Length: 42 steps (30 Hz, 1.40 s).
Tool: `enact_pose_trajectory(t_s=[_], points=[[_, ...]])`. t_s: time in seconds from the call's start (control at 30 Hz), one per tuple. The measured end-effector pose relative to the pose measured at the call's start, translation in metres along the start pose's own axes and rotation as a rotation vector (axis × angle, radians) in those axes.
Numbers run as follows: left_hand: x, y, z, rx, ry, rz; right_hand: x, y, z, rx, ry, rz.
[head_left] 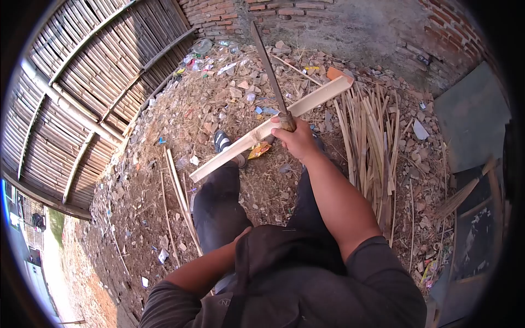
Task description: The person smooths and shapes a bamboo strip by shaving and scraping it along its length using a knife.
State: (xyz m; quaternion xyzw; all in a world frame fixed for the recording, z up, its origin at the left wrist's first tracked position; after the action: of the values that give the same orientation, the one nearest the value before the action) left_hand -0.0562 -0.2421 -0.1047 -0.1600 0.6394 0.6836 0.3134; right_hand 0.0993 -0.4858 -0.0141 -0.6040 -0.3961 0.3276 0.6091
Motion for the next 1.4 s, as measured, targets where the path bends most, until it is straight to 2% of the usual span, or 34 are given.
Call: enact_pose_trajectory(t_s=[0.43, 0.67, 0.77, 0.8, 0.9, 0.93, 1.1, 1.3, 1.4], points=[[-0.003, 0.007, -0.006, 0.120, 0.123, 0.142, -0.003, -0.002, 0.001, -0.022, 0.022, -0.060], [-0.028, 0.034, -0.008, 0.202, 0.096, 0.025, -0.004, -0.007, 0.005, 0.033, 0.009, -0.049], [-0.042, 0.056, -0.014, 0.267, 0.123, -0.088, -0.005, -0.002, 0.000, -0.052, 0.028, -0.054], [-0.044, 0.060, -0.013, 0.259, 0.122, -0.084, -0.004, 0.000, 0.002, -0.040, 0.028, -0.061], [0.003, -0.010, 0.010, -0.129, 0.084, 0.430, -0.003, -0.004, 0.001, -0.008, 0.012, -0.065], [0.005, -0.013, 0.011, -0.155, 0.079, 0.450, -0.004, -0.004, 0.001, 0.008, 0.010, -0.066], [0.001, -0.005, 0.002, 0.007, 0.003, 0.267, -0.004, -0.006, 0.005, 0.012, 0.008, -0.034], [0.023, -0.027, -0.003, 0.030, -0.152, 0.311, -0.002, -0.008, 0.005, -0.008, 0.018, -0.090], [-0.016, 0.024, 0.007, -0.032, -0.136, -0.194, 0.002, -0.003, 0.002, -0.007, -0.001, -0.097]])
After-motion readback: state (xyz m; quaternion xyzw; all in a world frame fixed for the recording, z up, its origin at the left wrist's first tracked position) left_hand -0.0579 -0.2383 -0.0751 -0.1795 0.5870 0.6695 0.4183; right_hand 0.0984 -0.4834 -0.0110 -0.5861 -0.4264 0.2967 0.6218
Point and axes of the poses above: each hand's wrist, its own z-axis away from the middle knuckle, its own x-axis out of the palm, y = z × x, the point moved 10 cm from there along -z, towards the middle knuckle, and after that the axes turned 6 degrees about x, right-handed, at the moved point
